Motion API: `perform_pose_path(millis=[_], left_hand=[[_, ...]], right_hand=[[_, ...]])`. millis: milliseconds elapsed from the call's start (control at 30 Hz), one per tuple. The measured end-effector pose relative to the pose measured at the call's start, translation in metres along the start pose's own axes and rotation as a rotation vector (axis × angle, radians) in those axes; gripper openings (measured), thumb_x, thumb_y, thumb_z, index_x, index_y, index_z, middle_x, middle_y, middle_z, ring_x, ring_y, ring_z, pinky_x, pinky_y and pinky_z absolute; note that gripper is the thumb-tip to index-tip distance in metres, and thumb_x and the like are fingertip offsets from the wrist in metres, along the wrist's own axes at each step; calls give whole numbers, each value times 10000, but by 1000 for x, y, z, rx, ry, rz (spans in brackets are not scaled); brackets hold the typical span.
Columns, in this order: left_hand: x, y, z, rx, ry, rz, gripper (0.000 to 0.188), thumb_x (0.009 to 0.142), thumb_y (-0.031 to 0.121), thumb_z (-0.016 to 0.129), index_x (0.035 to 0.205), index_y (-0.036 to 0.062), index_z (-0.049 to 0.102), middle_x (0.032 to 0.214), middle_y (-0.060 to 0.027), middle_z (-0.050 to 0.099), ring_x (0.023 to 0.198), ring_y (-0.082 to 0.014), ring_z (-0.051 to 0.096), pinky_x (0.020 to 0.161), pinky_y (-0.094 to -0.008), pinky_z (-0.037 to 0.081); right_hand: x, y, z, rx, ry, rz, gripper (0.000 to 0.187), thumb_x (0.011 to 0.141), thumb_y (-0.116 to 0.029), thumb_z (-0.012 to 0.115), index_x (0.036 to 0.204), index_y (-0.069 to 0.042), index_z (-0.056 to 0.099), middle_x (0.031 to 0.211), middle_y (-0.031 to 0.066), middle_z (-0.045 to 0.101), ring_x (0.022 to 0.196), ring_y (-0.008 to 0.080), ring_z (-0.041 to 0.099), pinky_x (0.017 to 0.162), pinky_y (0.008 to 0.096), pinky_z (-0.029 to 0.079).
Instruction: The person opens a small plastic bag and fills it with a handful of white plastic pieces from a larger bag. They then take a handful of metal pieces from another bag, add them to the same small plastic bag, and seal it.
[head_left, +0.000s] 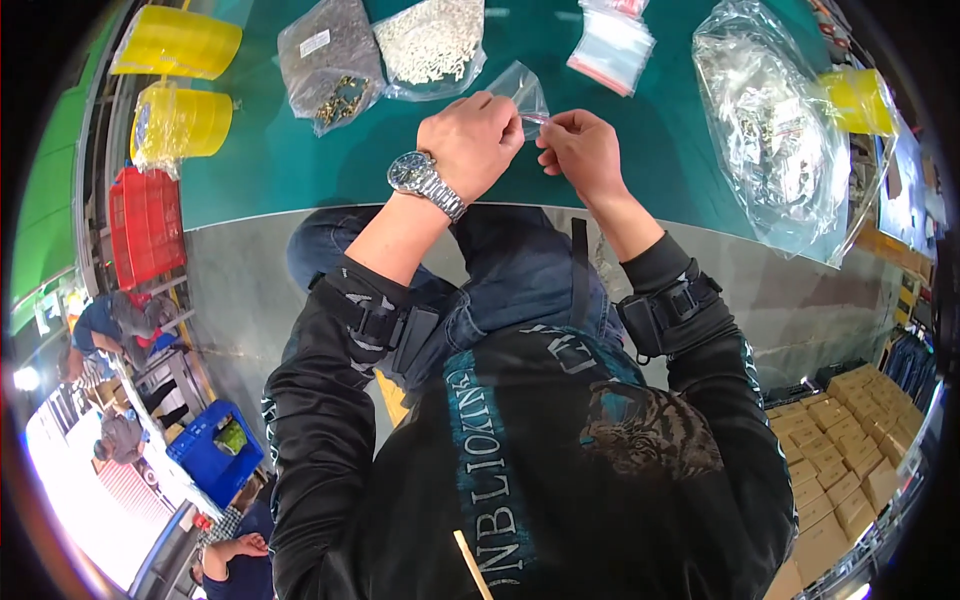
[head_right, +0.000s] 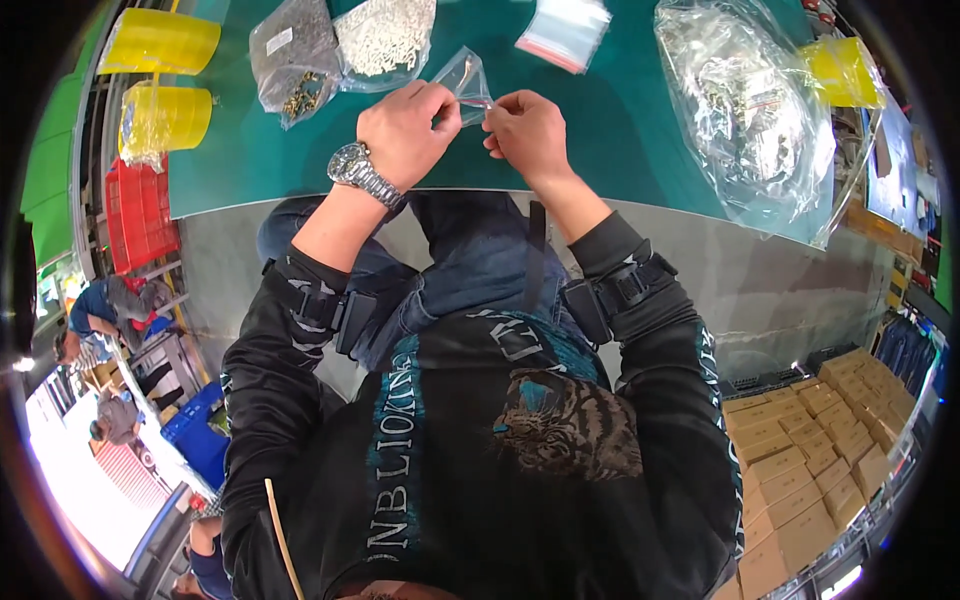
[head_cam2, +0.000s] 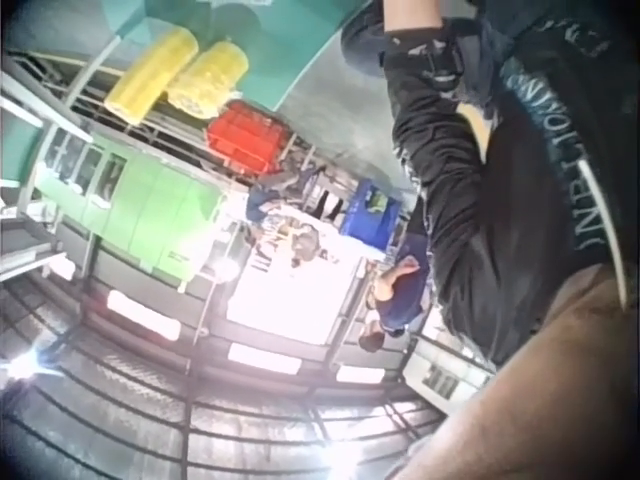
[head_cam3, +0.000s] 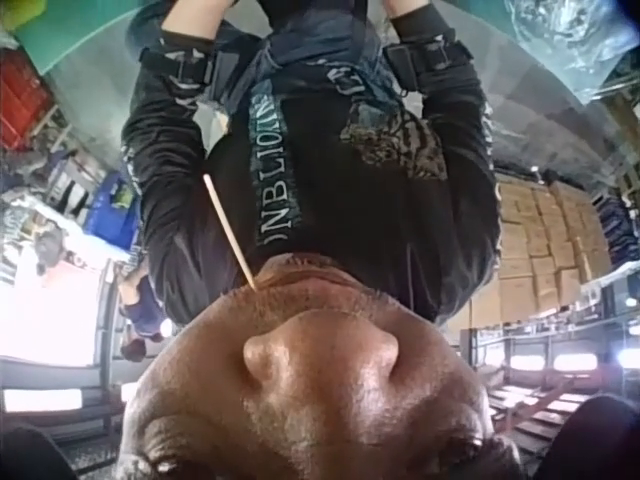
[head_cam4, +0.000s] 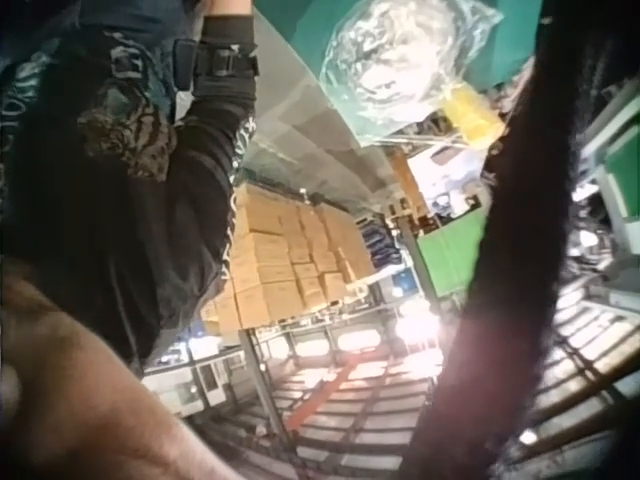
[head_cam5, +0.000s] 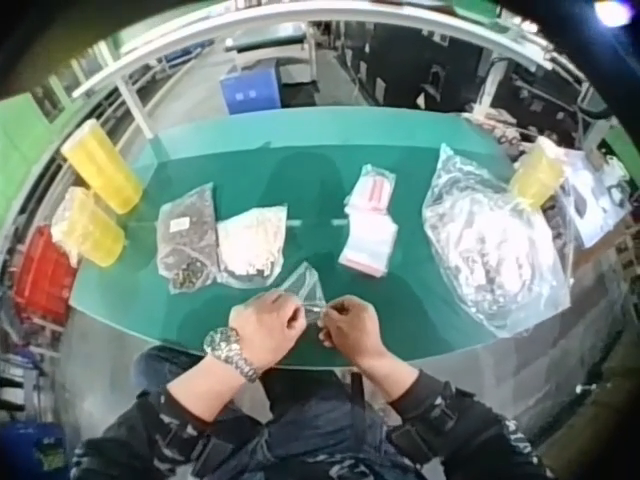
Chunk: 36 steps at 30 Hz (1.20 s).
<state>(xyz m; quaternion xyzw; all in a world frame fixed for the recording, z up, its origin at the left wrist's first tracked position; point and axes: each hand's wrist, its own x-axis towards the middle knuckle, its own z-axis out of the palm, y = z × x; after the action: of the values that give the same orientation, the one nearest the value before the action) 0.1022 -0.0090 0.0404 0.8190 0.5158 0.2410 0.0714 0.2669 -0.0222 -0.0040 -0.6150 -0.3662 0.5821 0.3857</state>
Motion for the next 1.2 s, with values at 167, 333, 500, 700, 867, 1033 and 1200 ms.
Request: perform_pose_path(millis=[167, 333, 500, 700, 867, 1033, 1200], left_hand=[[8, 0, 9, -229, -28, -25, 62, 786, 160, 639, 782, 100, 623, 759, -68, 639, 692, -292, 632, 590, -397, 502], [8, -40, 3, -234, -24, -147, 68, 812, 156, 630, 843, 100, 651, 814, -98, 658, 742, -301, 644, 647, -394, 513], [22, -81, -2, -116, -40, -185, 125, 822, 125, 605, 923, 76, 660, 933, -135, 662, 854, -325, 638, 766, -403, 514], [37, -112, 22, 133, -76, 26, 244, 829, 71, 557, 1054, 80, 650, 1119, -171, 621, 1062, -348, 575, 926, -435, 469], [61, -95, 41, 223, -89, -46, 347, 819, 49, 534, 1146, 111, 632, 1223, -181, 580, 1184, -338, 504, 989, -472, 422], [78, -126, 54, 252, -74, 105, 370, 785, 90, 552, 1139, 125, 652, 1166, -172, 614, 1142, -322, 540, 966, -454, 439], [90, -131, 54, 486, -357, -171, 354, 772, 66, 546, 1091, 128, 684, 1095, -153, 649, 1056, -268, 599, 885, -391, 496]], right_hand=[[4, 2, -15, 201, 62, 95, 171, 910, -140, 587, 910, 32, 590, 766, 78, 639, 600, 126, 614, 512, 241, 507], [3, 3, -21, 216, 28, 121, 196, 917, -166, 592, 924, 30, 591, 769, 73, 636, 602, 130, 617, 520, 249, 517], [-2, 2, -28, 101, -34, 159, 215, 917, -179, 597, 926, 36, 601, 765, 70, 633, 604, 128, 620, 527, 252, 522], [-25, 4, -38, 6, -68, 195, 208, 916, -170, 593, 936, 36, 613, 766, 68, 633, 601, 123, 619, 529, 247, 522], [-34, 13, -46, 102, 2, 167, 178, 901, -139, 585, 920, 36, 614, 753, 66, 633, 580, 119, 619, 500, 245, 513], [-36, 13, -38, 65, -7, 113, 162, 920, -141, 579, 950, 15, 612, 770, 58, 633, 590, 105, 610, 496, 228, 497], [-37, 13, -35, 55, 26, 86, 151, 924, -136, 574, 946, 8, 611, 766, 53, 627, 577, 90, 597, 476, 218, 482]])
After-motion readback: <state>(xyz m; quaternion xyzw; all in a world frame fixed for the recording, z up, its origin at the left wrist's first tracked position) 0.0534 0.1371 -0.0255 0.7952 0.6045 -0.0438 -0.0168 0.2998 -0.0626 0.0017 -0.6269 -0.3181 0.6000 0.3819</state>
